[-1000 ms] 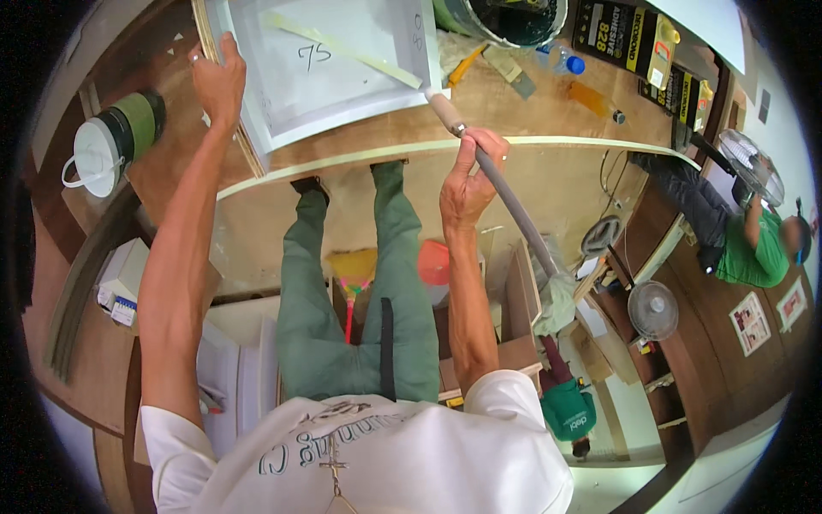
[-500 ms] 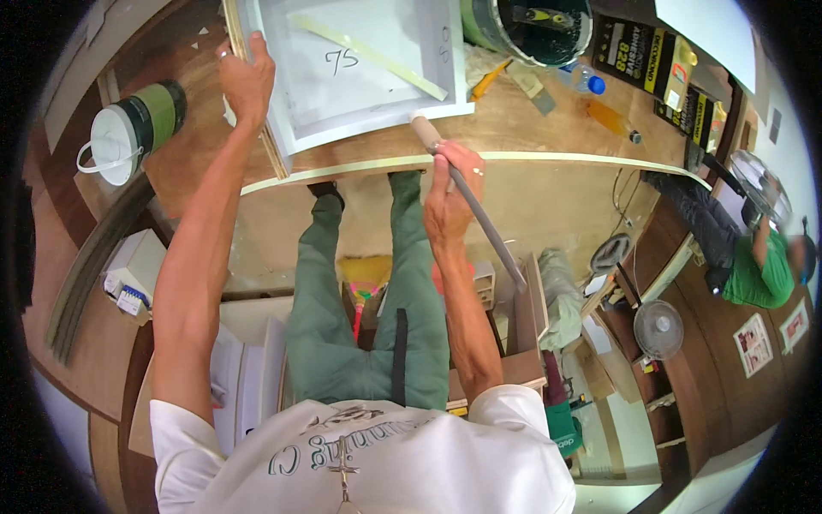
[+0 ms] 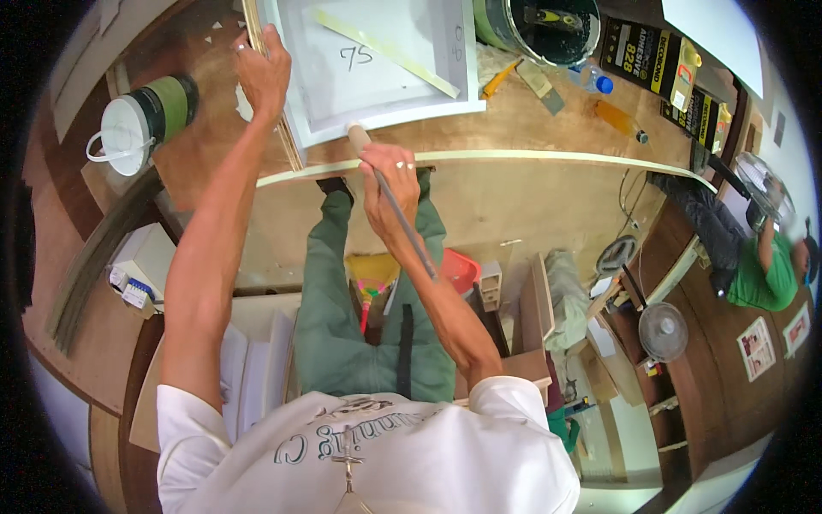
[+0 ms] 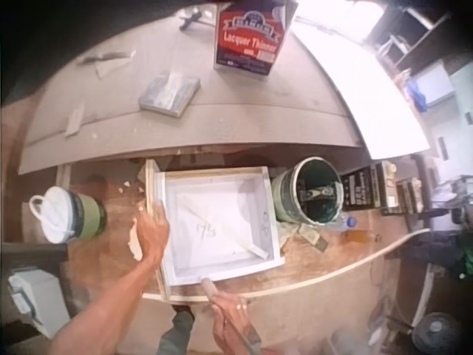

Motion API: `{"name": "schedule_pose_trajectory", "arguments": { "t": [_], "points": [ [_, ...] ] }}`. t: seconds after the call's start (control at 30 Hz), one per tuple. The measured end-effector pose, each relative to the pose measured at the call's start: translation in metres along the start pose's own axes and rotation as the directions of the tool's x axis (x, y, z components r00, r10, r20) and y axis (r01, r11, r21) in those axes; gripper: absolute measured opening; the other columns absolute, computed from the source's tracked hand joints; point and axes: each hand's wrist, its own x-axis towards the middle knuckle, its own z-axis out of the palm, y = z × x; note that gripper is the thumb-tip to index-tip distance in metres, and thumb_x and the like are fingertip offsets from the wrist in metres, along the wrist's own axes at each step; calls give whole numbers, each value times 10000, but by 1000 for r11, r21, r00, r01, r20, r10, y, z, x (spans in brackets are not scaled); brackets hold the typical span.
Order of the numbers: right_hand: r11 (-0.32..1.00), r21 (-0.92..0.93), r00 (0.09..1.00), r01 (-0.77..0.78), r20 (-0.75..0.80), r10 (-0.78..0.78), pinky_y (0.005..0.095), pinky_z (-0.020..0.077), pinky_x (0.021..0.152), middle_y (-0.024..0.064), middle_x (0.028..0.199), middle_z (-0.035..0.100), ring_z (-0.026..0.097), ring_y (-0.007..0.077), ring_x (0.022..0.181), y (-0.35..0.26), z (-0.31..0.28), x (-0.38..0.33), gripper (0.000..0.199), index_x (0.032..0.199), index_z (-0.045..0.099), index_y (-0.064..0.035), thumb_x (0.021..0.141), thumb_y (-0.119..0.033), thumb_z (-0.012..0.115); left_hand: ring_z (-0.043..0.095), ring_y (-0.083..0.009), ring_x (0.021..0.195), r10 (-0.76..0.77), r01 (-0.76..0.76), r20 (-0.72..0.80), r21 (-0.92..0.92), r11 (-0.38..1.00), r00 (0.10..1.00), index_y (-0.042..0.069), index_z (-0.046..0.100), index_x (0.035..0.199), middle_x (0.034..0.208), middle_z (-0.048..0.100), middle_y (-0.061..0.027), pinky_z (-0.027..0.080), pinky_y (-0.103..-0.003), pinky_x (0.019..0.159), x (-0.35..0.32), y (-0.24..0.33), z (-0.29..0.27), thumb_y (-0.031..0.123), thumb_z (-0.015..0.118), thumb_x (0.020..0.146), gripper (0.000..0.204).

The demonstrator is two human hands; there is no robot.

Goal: The person attaches white trim to the edges of a wooden drawer box, using a pencil to mark the trim and cutting it to size. The person then applies adhesive to the edges and hammers the trim into place, finishing by sanding the corners of the assembled drawer.

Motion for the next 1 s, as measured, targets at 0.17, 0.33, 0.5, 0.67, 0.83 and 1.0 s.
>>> {"name": "schedule_pose_trajectory", "arguments": {
  "t": [0.17,0.33,0.5,0.67,0.83,1.0],
  "points": [
    [991,99,993,90,-90,-81,431,502,863,133,1062,683,616,349,994,-32,5,-7,186,1048,656,-47,881,18,705,604,-453,1121,11,-11,0,-2,1000,1000,-62,550,1255,1215,602,-285,473,-510,972,-8,-5,-7,422,580,983,556],
    [995,-25,995,93,38,-92,436,501,846,104,1046,682,593,336,976,-37,22,0,186,1003,659,-54,842,2,734,599,-455,1116,-29,29,11,-56,998,1000,-58,553,1271,1207,597,-278,470,-502,983,5,3,2,420,567,990,554],
    [994,47,993,103,50,-106,413,507,831,93,1038,679,591,328,972,-44,39,-13,231,999,662,-75,806,28,737,597,-448,1123,14,-14,8,-61,998,1000,-53,550,1289,1239,578,-278,474,-502,982,-4,-6,1,435,544,997,569],
    [991,63,992,116,50,-119,410,511,798,75,1030,667,582,326,963,-63,41,-11,266,1009,642,-80,793,40,741,591,-437,1138,25,-26,-11,-64,998,1000,-46,551,1289,1250,568,-280,475,-504,976,-4,-9,-4,427,540,1000,555],
    [992,45,988,117,95,-120,431,505,824,85,1040,682,588,324,949,-46,56,-12,252,1018,639,-65,809,37,738,588,-446,1134,-14,15,17,-86,996,1000,-51,555,1276,1252,573,-282,473,-505,979,-3,-2,-3,420,545,998,547],
    [986,79,989,147,8,-148,431,506,824,91,1033,699,601,330,920,-61,42,-3,179,1002,630,-68,861,-7,720,586,-447,1155,20,-20,-2,-73,997,1000,-57,550,1308,1291,560,-285,469,-501,995,-1,-2,-1,407,551,999,557]
  ]
}}
